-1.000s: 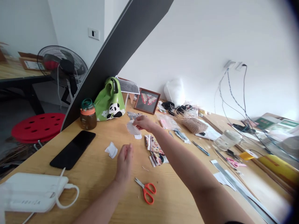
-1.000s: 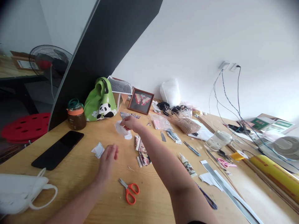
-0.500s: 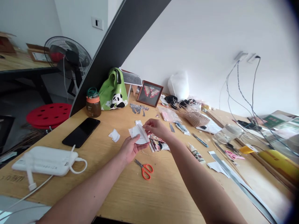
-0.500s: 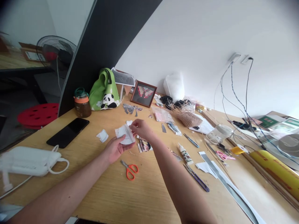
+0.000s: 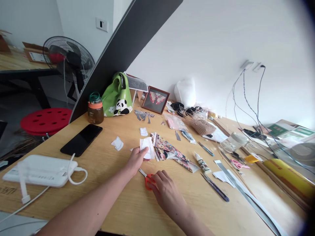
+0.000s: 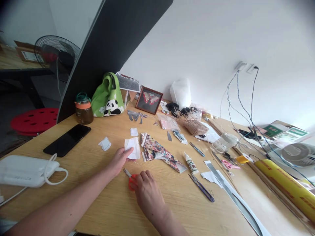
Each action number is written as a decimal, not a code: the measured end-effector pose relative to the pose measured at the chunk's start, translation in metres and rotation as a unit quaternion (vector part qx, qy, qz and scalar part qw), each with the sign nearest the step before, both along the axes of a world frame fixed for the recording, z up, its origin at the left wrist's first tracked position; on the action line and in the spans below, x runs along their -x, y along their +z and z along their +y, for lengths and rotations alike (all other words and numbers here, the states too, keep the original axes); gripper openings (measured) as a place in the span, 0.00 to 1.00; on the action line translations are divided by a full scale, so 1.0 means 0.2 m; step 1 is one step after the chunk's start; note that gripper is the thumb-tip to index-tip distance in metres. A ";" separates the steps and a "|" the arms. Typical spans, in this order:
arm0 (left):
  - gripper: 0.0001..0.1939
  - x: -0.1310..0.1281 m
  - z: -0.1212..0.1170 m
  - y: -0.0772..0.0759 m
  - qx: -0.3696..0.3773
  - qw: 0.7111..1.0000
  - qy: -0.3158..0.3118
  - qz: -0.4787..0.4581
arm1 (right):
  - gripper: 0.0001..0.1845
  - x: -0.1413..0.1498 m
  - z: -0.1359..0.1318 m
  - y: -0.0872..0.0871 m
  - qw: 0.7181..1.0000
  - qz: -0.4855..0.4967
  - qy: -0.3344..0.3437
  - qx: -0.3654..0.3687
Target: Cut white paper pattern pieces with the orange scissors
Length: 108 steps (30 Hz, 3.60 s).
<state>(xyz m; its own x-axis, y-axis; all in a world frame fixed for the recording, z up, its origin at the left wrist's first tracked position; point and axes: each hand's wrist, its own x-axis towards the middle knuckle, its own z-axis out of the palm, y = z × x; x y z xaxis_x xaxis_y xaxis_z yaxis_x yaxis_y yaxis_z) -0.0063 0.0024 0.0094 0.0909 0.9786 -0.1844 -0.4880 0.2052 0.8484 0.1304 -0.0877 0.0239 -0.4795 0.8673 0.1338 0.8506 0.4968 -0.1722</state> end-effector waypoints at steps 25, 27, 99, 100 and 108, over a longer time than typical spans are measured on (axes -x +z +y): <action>0.08 0.08 0.07 0.01 0.023 0.999 0.016 -0.025 | 0.07 -0.16 0.18 0.06 0.899 0.224 -0.188 0.325; 0.09 0.09 0.07 0.01 0.031 0.998 0.023 -0.042 | 0.06 -0.18 0.21 0.03 0.846 0.317 -0.186 0.387; 0.14 0.08 0.03 0.07 0.018 0.999 -0.027 -0.033 | 0.24 -0.16 0.25 0.00 0.712 0.514 -0.086 0.471; 0.14 0.08 0.02 0.07 0.016 0.999 -0.032 -0.030 | 0.24 -0.16 0.25 0.00 0.710 0.516 -0.088 0.470; 0.14 0.08 0.00 0.07 0.021 0.996 -0.080 0.015 | 0.23 -0.17 0.26 0.02 0.703 0.530 -0.080 0.467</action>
